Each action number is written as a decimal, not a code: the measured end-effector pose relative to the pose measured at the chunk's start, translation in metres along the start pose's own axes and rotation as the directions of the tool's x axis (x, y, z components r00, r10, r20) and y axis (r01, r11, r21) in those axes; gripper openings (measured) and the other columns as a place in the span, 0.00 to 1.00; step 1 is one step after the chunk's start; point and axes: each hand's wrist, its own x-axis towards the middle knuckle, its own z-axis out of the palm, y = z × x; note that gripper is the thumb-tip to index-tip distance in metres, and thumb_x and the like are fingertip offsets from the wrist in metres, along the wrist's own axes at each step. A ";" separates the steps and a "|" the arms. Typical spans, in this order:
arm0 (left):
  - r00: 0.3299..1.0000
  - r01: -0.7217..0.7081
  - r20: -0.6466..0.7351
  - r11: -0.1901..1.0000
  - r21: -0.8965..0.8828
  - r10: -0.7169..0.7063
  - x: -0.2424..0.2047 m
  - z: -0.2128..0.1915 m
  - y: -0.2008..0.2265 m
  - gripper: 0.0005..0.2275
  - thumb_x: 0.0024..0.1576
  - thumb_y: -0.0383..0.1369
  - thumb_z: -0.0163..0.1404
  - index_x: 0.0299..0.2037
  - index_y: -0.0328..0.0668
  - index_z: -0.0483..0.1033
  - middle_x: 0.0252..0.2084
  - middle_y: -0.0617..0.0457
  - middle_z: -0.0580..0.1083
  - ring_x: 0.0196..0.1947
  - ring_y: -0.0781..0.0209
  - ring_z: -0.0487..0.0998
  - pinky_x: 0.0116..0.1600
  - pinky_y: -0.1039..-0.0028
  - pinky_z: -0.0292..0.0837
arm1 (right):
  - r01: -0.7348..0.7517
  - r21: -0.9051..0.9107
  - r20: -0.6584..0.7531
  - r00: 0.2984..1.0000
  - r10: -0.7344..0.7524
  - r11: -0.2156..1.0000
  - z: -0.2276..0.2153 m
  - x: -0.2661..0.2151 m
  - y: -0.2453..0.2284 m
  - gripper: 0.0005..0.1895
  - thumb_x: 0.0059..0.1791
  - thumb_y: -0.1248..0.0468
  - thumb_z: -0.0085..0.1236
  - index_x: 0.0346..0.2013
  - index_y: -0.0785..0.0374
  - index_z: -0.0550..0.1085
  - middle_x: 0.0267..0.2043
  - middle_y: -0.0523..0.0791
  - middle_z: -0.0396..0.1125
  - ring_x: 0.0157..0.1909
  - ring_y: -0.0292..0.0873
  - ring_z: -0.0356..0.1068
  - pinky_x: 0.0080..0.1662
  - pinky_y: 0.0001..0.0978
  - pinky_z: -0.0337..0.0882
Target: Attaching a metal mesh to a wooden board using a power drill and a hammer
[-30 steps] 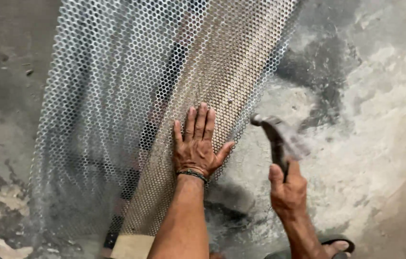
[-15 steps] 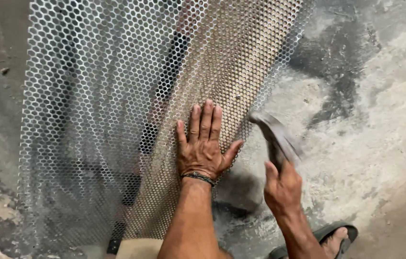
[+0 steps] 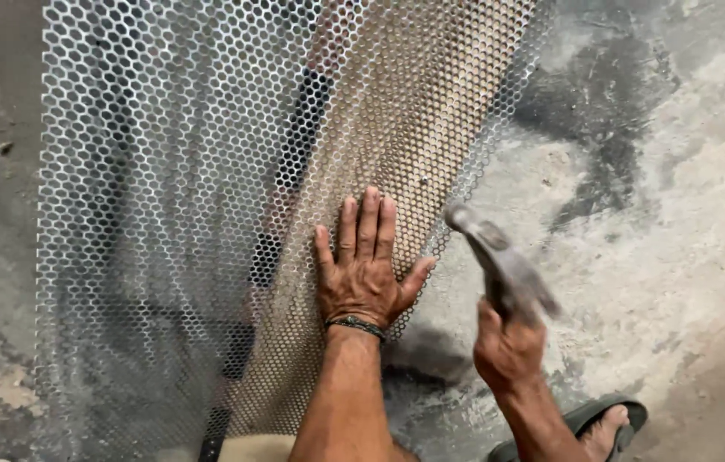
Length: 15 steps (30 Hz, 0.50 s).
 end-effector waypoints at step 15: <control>0.999 -0.004 0.033 1.000 0.026 0.003 0.000 0.000 0.000 0.43 0.60 0.69 0.35 0.78 0.49 0.46 0.80 0.53 0.40 0.79 0.50 0.39 0.75 0.39 0.36 | -0.272 0.429 -0.113 0.930 0.350 0.861 0.014 -0.024 0.008 0.25 0.55 0.46 0.47 0.51 0.66 0.64 0.26 0.39 0.63 0.23 0.33 0.60 0.25 0.24 0.61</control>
